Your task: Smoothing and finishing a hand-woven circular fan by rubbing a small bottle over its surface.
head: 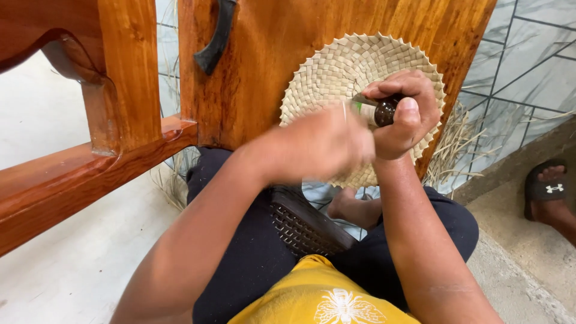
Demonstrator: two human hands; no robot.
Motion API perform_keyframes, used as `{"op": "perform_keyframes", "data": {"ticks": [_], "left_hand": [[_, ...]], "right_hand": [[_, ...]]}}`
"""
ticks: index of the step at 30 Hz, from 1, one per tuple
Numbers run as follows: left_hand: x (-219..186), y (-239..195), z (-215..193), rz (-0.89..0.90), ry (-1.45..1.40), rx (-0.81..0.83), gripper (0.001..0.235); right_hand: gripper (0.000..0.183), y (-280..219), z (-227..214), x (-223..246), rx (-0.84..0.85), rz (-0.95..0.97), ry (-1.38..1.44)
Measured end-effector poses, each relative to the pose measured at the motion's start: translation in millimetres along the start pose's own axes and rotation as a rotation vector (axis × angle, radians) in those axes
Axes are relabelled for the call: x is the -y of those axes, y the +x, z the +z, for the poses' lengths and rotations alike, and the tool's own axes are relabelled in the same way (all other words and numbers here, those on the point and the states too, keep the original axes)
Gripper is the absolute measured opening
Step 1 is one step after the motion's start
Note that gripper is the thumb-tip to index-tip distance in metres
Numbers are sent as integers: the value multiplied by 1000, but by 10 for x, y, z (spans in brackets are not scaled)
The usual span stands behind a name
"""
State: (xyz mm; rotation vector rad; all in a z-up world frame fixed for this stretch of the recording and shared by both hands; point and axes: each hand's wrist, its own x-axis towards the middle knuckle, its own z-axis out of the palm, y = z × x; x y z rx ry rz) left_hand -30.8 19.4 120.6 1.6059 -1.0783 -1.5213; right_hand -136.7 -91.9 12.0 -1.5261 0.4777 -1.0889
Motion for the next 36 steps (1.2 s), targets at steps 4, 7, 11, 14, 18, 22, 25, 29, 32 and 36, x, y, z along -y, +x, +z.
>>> {"op": "perform_keyframes", "data": {"ticks": [4,7,11,14,18,22,25,29,32,36], "left_hand": [[277,-177,369,5,84,287,66],[887,217,764,220,375,-870,37],[1002,442,1018,-146,824,-1067,55],[1068,496,1020,-177,971,-1087,57],[1107,521,1014,-133,991,-1119,59],[1151,571,1027,-105,970,-1153,56],[1117,528,1047,-218,854,-978,64],[1099,536,1063,-198,876,-1036,61],[1086,533,1003,-130,971,-1165,60],[1143,567,1025,-86,977,-1184,58]], "right_hand": [[43,-17,-127,-260,50,-105,146],[42,-29,-147,-227,80,-104,53],[36,-27,-127,-178,162,-112,-30],[29,-149,-214,-109,234,-133,-149],[34,-373,-376,-431,245,-186,-212],[36,223,49,-517,211,-280,-196],[28,469,289,-438,201,-282,-151],[30,192,-4,-369,253,-185,-113],[30,-102,-133,-83,282,-175,-170],[36,-11,-124,-312,249,-255,-220]]}}
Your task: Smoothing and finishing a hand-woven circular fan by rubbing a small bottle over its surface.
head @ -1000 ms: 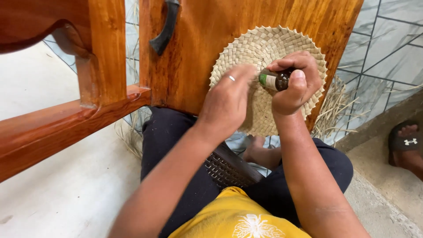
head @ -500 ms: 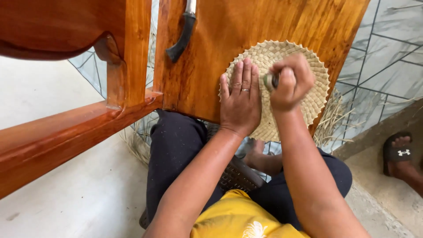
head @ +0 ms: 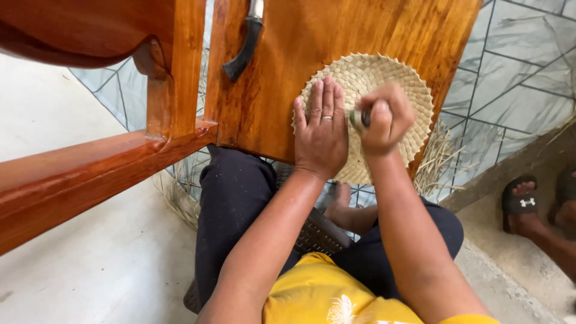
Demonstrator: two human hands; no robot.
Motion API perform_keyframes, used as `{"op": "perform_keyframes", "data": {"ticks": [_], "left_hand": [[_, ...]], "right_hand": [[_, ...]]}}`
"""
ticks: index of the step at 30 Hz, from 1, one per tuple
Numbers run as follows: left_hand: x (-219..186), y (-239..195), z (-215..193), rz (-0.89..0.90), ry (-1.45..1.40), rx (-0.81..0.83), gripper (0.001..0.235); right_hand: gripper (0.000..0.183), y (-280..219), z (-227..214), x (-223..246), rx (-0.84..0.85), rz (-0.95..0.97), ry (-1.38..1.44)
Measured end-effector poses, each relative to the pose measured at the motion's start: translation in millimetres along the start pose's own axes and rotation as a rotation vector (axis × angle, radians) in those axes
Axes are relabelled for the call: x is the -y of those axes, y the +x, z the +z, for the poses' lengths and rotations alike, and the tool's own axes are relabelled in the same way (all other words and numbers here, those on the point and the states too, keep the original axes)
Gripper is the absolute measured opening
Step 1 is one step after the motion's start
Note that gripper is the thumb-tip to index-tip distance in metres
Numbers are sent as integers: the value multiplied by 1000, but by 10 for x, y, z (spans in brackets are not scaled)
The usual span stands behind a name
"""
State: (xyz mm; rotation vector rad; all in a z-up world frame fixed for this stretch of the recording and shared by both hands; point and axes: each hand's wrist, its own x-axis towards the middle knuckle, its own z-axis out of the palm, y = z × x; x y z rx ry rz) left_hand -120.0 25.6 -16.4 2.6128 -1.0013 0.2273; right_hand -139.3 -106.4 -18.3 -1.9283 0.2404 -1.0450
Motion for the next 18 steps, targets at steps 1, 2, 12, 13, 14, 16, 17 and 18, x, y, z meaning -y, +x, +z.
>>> {"op": "perform_keyframes", "data": {"ticks": [1,2,12,13,14,16,17,18], "left_hand": [[-14,-13,-56,10,-5,3,58],[-25,11,-107,-1,88,154,58],[-9,-12,-10,-29,29,102,60],[-13,-37,9,-30,30,104,60],[-5,-34,32,-23,34,93,60],[0,-15,36,-16,41,85,59],[-1,-7,19,-14,32,87,59],[2,-13,-3,-17,25,91,59]], "right_hand": [[36,143,60,54,-8,3,-8],[33,328,127,98,2,54,10],[34,-369,-505,541,198,115,72],[34,-448,-511,587,199,118,74],[36,-507,-504,621,142,123,120],[39,-589,-506,451,84,130,167],[41,-621,-513,248,78,83,118],[42,-660,-515,49,76,37,73]]}}
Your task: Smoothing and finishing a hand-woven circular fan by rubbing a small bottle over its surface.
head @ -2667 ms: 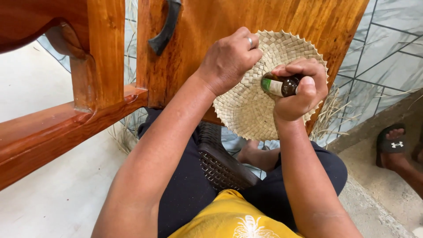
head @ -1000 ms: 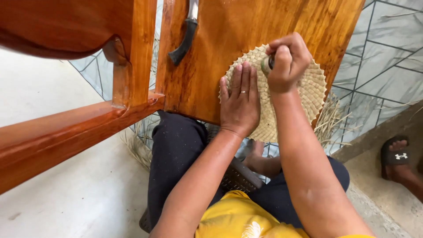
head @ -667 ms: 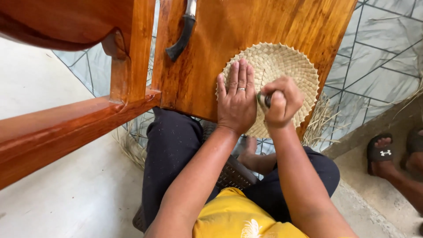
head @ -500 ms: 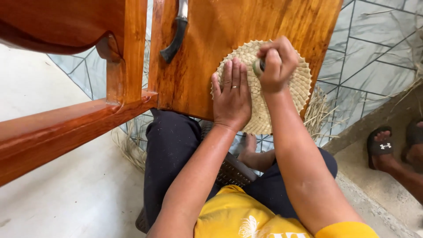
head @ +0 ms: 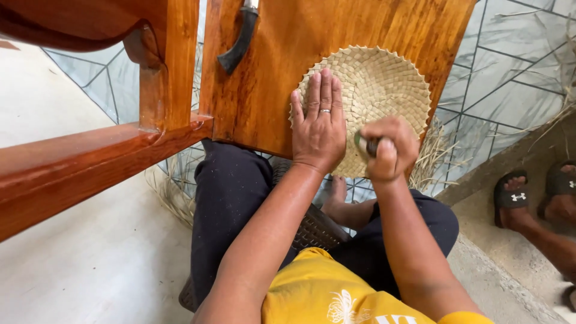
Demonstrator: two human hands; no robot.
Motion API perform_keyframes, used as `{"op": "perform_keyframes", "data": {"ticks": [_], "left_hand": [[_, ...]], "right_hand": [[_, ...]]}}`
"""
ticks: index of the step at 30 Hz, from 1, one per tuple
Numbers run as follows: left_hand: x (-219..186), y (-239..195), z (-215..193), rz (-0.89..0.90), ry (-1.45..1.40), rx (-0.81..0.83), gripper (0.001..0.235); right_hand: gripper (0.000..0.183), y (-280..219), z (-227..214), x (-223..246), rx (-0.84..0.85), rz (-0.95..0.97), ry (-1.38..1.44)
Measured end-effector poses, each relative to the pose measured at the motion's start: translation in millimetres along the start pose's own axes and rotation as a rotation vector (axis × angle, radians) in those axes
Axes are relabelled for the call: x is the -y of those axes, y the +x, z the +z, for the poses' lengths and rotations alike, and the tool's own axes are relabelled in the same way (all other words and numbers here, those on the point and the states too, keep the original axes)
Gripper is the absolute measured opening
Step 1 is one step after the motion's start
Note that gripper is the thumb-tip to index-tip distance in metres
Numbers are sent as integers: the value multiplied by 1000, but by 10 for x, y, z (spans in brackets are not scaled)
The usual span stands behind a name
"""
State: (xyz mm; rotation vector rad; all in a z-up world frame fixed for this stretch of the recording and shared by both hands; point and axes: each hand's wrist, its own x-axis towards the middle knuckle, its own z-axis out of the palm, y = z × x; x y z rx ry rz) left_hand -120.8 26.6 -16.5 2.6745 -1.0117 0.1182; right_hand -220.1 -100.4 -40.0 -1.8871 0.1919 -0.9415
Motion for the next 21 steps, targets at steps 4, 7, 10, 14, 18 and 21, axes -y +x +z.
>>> {"op": "perform_keyframes", "data": {"ticks": [4,7,10,14,18,21], "left_hand": [[-5,-33,45,-8,-1,11,58],[3,-5,77,-12,-37,32,58],[-14,-19,44,-6,-27,-14,59],[5,8,-1,12,6,1,61],[10,43,-44,40,24,-16,63],[-44,36,-202,19,101,83,51]], "right_hand": [[45,843,359,-267,-41,-62,30],[36,1272,492,-352,-59,-157,54],[34,971,405,-322,-54,-138,91],[34,427,317,274,-4,-32,69],[39,452,297,90,-44,-87,36],[32,841,473,-89,-120,-17,2]]}}
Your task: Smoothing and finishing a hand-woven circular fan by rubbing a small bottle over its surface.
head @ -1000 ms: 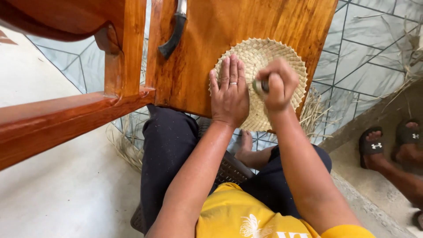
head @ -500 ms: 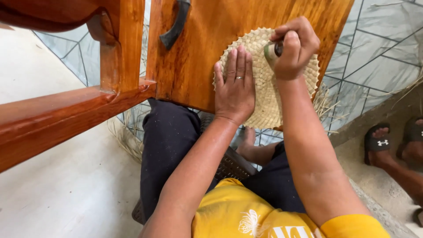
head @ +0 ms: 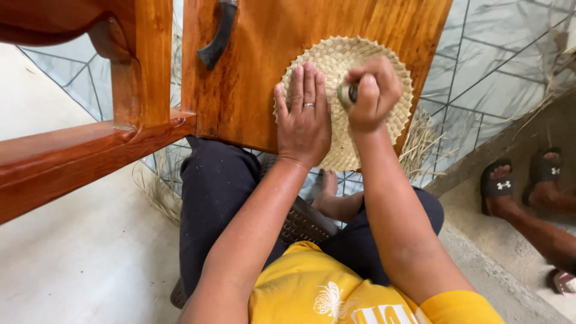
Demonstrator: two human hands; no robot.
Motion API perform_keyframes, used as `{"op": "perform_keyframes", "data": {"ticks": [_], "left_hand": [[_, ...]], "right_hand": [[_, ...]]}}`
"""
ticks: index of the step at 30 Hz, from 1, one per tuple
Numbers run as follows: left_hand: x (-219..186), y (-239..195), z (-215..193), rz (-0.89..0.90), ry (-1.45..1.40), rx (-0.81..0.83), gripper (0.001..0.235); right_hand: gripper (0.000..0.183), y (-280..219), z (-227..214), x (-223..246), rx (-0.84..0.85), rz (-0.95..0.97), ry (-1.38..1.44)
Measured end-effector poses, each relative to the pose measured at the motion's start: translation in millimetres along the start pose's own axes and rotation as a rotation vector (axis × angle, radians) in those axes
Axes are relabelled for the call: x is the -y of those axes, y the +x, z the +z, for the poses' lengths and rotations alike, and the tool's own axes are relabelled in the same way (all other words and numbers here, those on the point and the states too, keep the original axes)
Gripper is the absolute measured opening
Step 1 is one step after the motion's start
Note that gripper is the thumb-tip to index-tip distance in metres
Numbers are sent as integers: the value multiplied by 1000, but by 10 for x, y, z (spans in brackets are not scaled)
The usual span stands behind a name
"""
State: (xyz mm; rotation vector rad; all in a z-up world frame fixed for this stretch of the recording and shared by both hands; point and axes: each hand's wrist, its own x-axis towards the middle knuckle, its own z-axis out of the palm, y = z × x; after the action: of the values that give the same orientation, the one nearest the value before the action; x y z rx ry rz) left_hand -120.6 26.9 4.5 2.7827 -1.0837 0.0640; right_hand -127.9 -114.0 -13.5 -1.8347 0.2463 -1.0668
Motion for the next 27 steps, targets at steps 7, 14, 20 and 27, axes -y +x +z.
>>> {"op": "perform_keyframes", "data": {"ticks": [7,14,20,27], "left_hand": [[38,-24,201,33,-136,-171,56],[30,-16,174,68,-157,-72,55],[-1,25,123,64,-106,-121,62],[17,10,239,72,-120,-91,61]], "right_hand": [[30,-458,-407,142,90,-90,-34],[38,-449,-473,62,23,31,-30],[31,311,-130,-172,-22,-119,-24],[37,-717,-545,751,9,70,2]]}}
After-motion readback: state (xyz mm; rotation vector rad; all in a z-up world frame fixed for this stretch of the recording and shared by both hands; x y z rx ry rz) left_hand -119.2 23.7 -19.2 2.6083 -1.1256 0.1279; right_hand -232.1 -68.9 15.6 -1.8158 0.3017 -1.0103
